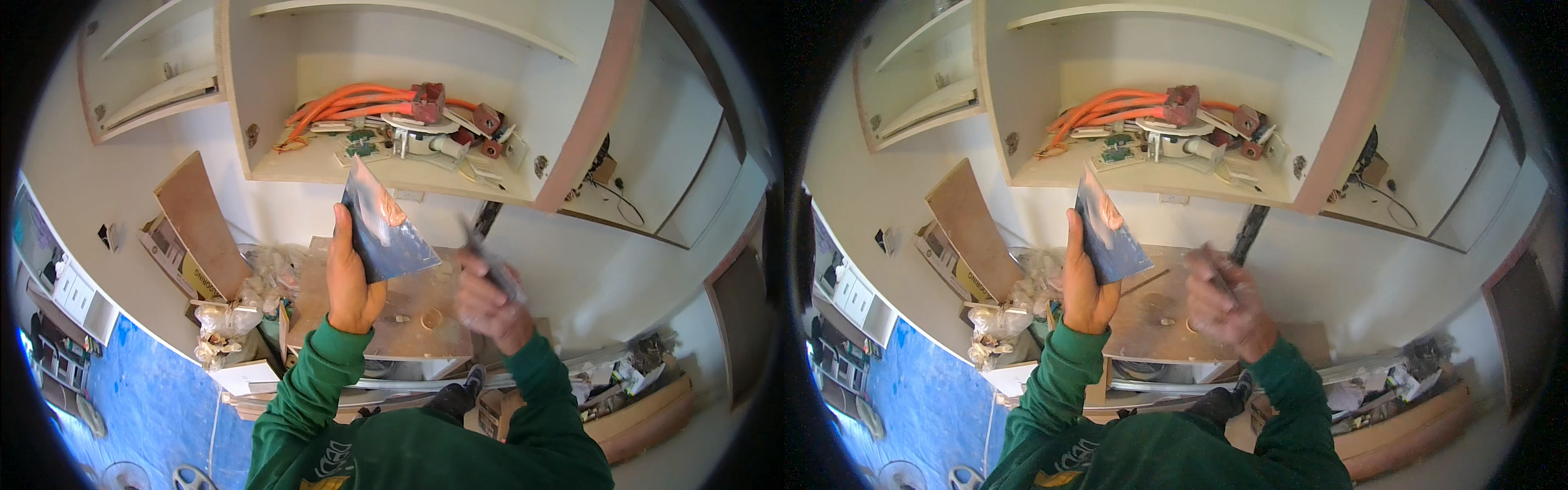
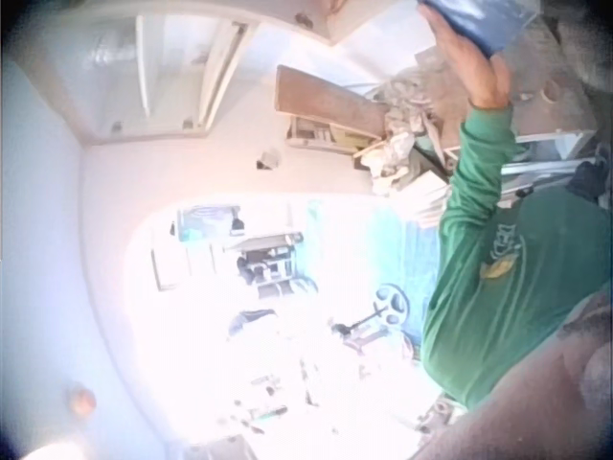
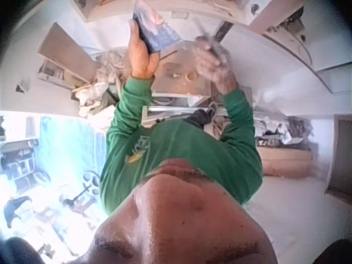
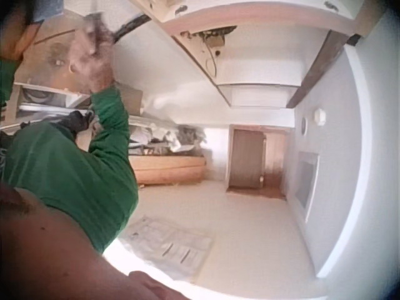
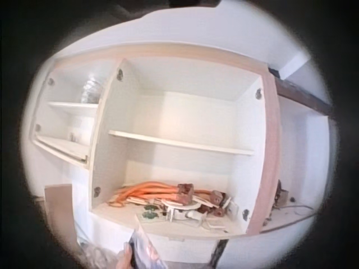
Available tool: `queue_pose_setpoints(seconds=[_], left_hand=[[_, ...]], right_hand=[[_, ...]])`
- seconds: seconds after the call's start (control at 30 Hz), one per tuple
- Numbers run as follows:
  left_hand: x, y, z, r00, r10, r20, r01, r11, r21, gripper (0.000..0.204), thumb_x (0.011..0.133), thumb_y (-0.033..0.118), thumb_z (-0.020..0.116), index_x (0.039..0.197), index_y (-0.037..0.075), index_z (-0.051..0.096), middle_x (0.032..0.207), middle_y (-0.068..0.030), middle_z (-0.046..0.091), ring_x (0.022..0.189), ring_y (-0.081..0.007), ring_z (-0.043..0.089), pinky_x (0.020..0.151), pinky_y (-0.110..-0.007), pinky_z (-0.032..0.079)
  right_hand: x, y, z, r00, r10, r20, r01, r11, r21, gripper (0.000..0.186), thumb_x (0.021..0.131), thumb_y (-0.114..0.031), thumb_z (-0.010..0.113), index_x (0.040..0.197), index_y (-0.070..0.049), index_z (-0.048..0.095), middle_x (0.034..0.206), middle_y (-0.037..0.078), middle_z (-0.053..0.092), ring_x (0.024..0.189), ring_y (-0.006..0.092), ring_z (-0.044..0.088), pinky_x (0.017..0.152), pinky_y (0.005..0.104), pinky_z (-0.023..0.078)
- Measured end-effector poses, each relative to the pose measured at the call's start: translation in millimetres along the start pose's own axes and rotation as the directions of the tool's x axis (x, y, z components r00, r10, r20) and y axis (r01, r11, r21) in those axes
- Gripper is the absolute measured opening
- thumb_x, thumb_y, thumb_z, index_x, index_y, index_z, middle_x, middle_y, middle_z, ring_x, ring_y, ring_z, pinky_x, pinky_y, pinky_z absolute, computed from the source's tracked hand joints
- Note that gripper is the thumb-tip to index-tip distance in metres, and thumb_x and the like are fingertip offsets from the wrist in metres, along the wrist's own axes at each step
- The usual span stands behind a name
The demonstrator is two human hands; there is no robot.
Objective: The person uses sandpaper to smooth the edges of a white cabinet in a room under renovation. They hold two pieces of sandpaper, rubbing them together before applying them to the cabinet's vertical edge. The person works on the upper section of the cabinet, moving the sandpaper up and down along the surface.
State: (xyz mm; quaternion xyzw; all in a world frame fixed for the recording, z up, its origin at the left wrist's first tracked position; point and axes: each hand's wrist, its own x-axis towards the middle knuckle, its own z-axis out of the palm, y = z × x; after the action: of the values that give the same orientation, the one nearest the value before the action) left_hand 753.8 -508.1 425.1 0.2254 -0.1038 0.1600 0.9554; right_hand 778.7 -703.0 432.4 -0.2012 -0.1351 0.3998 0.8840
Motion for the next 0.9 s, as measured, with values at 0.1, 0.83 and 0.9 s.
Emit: queue_pose_setpoints(seconds=[0.1, 0.83, 0.9], left_hand=[[5, -18, -1, 0.998, -0.063, 0.019, 0.061, 0.995, 0.08, 0.046, 0.103, 0.047, 0.056, 0.131, 0.01, 0.057, 0.116, -0.0034, 0.065, 0.1, -0.0144, 0.065, 0.092, -0.031, 0.054], [-56, -28, -36, 0.724, -0.608, 0.326, 0.563, 0.249, -0.788, 0.008, 0.097, 0.011, 0.058, 0.095, 0.003, 0.056, 0.072, -0.0072, 0.063, 0.056, -0.0138, 0.063, 0.047, -0.021, 0.053], [-52, -35, -62, 0.721, -0.673, 0.167, 0.508, 0.349, -0.788, 0.011, 0.097, 0.015, 0.059, 0.1, 0.004, 0.061, 0.082, -0.0073, 0.067, 0.064, -0.0169, 0.066, 0.053, -0.024, 0.056]], right_hand=[[-1, 21, -21, 0.941, 0.15, 0.302, -0.19, 0.976, 0.109, 0.038, 0.108, -0.04, 0.043, 0.102, -0.008, 0.063, 0.057, 0.003, 0.049, 0.045, 0.012, 0.043, 0.046, 0.0273, 0.038], [54, 30, -45, 0.84, -0.54, 0.058, 0.451, 0.635, -0.627, 0.031, 0.104, -0.021, 0.058, 0.125, 0.001, 0.061, 0.116, 0.005, 0.068, 0.104, 0.012, 0.062, 0.096, 0.0293, 0.048], [45, 41, -39, 0.854, -0.51, 0.105, 0.411, 0.536, -0.737, 0.033, 0.103, -0.023, 0.061, 0.123, 0.003, 0.063, 0.112, 0.003, 0.068, 0.099, 0.0083, 0.06, 0.089, 0.026, 0.049]])
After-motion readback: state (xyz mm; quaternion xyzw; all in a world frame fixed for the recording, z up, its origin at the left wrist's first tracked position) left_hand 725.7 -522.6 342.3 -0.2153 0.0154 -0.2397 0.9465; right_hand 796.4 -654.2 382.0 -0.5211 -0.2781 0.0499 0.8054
